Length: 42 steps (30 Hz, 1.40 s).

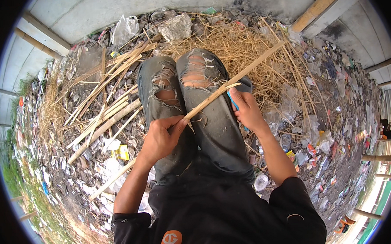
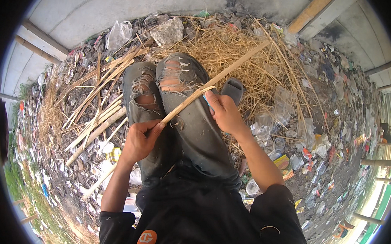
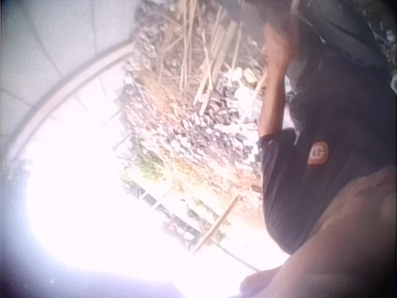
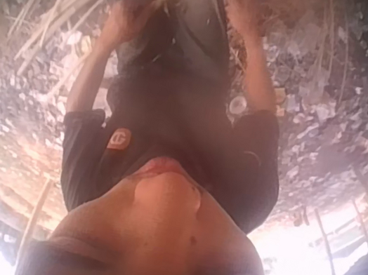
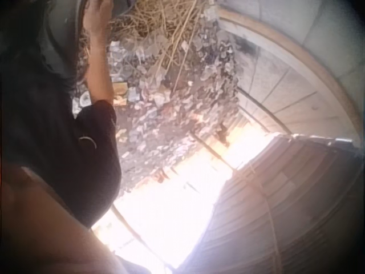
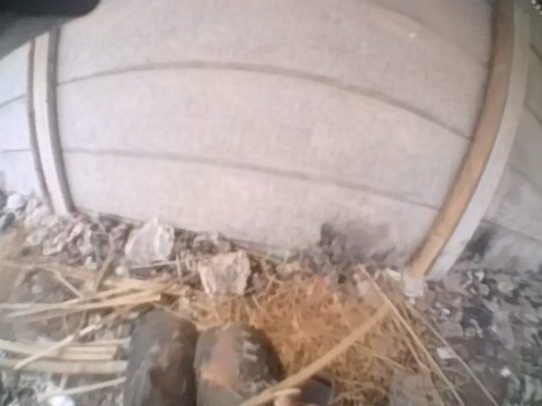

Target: The person sits on the ground and uses a small knife to shave thin strips from a long bamboo stick, holding it between their legs. They repeatedly scrape the stick to create fine shavings, which fall onto the ground covered in debris and straw.

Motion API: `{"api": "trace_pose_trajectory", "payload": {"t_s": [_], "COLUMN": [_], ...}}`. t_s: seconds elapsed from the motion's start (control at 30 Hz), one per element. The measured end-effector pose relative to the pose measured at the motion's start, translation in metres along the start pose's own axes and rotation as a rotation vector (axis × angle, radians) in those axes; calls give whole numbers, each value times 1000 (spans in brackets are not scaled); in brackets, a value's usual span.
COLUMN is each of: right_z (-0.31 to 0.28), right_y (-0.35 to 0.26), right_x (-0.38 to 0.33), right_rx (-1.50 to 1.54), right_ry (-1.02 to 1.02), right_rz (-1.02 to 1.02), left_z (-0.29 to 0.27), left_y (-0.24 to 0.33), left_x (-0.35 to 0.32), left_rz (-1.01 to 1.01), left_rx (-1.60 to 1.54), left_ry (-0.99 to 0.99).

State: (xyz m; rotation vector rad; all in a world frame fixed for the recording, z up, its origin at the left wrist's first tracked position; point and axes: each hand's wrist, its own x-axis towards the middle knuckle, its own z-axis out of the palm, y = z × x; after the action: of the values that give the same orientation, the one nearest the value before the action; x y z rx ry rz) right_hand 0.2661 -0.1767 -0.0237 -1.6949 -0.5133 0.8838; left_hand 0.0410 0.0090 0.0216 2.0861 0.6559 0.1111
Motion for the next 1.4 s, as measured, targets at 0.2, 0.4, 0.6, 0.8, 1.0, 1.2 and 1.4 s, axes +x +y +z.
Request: {"api": "trace_pose_trajectory", "payload": {"t_s": [0.2,0.4,0.6,0.8,1.0,1.2,1.4], "right_z": [-20,-12,-9,0,-35,-47,-15], "right_y": [-3,-11,-32,-62,-40,-53,-65], "right_x": [9,2,-7,-1,32,43,16], "right_rx": [295,209,-31,-561,-476,-420,-163], "right_ry": [-334,-195,128,127,-216,-407,-1048], "right_rz": [189,110,-237,-390,-462,-390,-288], "left_z": [1,-1,18,22,17,9,6], "left_y": [-9,-2,-11,-9,-13,-6,2], "left_x": [3,5,-6,-7,-3,-2,6], "left_rz": [43,24,142,240,233,157,50], "left_rx": [-16,-32,139,408,311,130,99], "left_ry": [-4,-9,192,290,253,126,59]}}
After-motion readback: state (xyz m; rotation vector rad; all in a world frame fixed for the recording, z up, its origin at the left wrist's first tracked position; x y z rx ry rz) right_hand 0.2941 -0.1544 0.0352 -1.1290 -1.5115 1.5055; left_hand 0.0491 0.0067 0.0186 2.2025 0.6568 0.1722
